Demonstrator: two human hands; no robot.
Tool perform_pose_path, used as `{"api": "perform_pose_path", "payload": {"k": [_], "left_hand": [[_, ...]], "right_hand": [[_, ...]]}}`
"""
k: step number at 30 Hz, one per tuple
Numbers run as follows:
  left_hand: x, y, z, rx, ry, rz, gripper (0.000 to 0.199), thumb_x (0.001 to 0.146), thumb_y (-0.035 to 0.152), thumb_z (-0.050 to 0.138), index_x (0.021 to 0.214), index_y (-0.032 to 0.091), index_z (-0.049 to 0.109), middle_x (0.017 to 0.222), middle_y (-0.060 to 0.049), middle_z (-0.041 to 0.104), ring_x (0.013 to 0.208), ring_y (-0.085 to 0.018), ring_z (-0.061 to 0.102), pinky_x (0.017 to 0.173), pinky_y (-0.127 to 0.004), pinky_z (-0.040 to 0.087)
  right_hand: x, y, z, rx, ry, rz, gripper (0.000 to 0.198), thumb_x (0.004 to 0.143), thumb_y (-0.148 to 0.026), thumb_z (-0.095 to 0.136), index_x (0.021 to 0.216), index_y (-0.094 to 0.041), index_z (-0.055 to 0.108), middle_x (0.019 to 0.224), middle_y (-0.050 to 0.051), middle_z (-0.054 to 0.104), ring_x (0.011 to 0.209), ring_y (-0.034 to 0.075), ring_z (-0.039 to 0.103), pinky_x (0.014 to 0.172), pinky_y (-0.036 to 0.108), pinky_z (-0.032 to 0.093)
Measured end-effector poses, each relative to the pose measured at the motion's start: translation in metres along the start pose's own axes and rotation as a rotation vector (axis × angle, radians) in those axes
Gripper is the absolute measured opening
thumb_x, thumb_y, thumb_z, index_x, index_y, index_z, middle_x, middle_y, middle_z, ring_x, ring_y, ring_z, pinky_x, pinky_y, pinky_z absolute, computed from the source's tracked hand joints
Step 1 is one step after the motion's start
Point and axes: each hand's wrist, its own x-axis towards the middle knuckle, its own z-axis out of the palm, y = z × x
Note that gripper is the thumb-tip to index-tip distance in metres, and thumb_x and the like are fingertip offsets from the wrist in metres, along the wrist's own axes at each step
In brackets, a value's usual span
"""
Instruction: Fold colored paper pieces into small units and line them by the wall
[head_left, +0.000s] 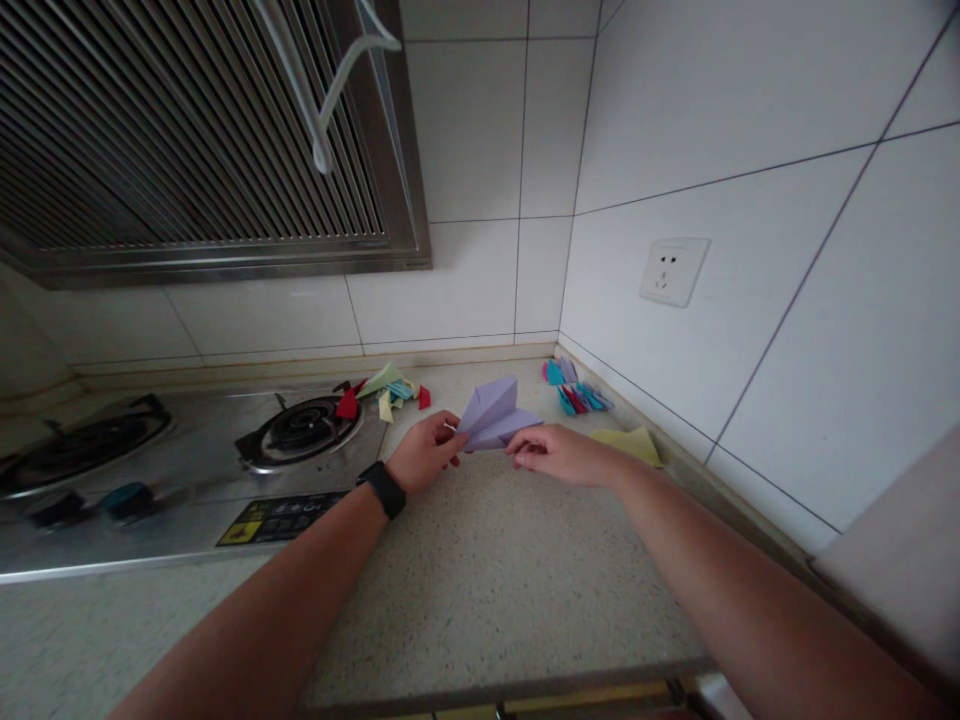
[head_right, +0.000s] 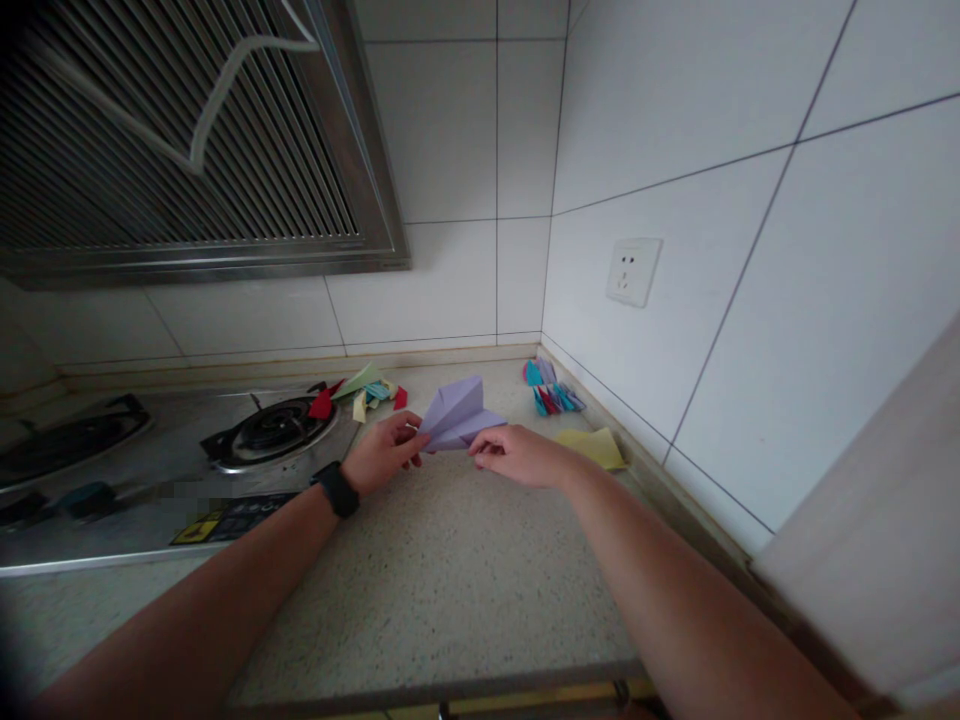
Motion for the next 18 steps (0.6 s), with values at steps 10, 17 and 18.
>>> {"api": "perform_pose_path", "payload": {"k": [10,17,18], "left_hand": [[0.0010,-0.0009,-0.0003,-0.019,0.016,-0.015,0.026,0.082,0.039,0.062,0.089,0.017,0.050,0.068,0.000,0.062,0.053,-0.010,0.060,0.044,-0.018,0.041],[0.0066,-0.0072,-0.0019,-0.180,0.075,-0.003,0.027,0.080,0.039,0.063,0.088,0.018,0.049,0.070,0.003,0.058,0.052,-0.009,0.058,0.040,-0.016,0.041],[0.0071,-0.0075,-0.0019,-0.201,0.089,-0.003,0.027,0.079,0.038,0.064,0.088,0.018,0.048,0.070,0.003,0.058,0.052,-0.008,0.058,0.040,-0.016,0.041]], "right_hand": [[-0.0005,-0.0011,-0.0004,-0.022,-0.003,0.009,0.024,0.089,-0.035,0.055,0.106,-0.020,0.064,0.094,0.006,0.069,0.081,0.016,0.062,0.071,0.027,0.046],[-0.0006,-0.0029,0.0007,0.012,0.015,0.000,0.024,0.088,-0.033,0.055,0.106,-0.018,0.064,0.095,0.006,0.070,0.086,0.017,0.064,0.076,0.028,0.046],[-0.0007,-0.0033,0.0008,0.015,0.015,0.000,0.025,0.088,-0.033,0.055,0.106,-0.018,0.064,0.095,0.006,0.070,0.086,0.017,0.064,0.076,0.028,0.046]]}}
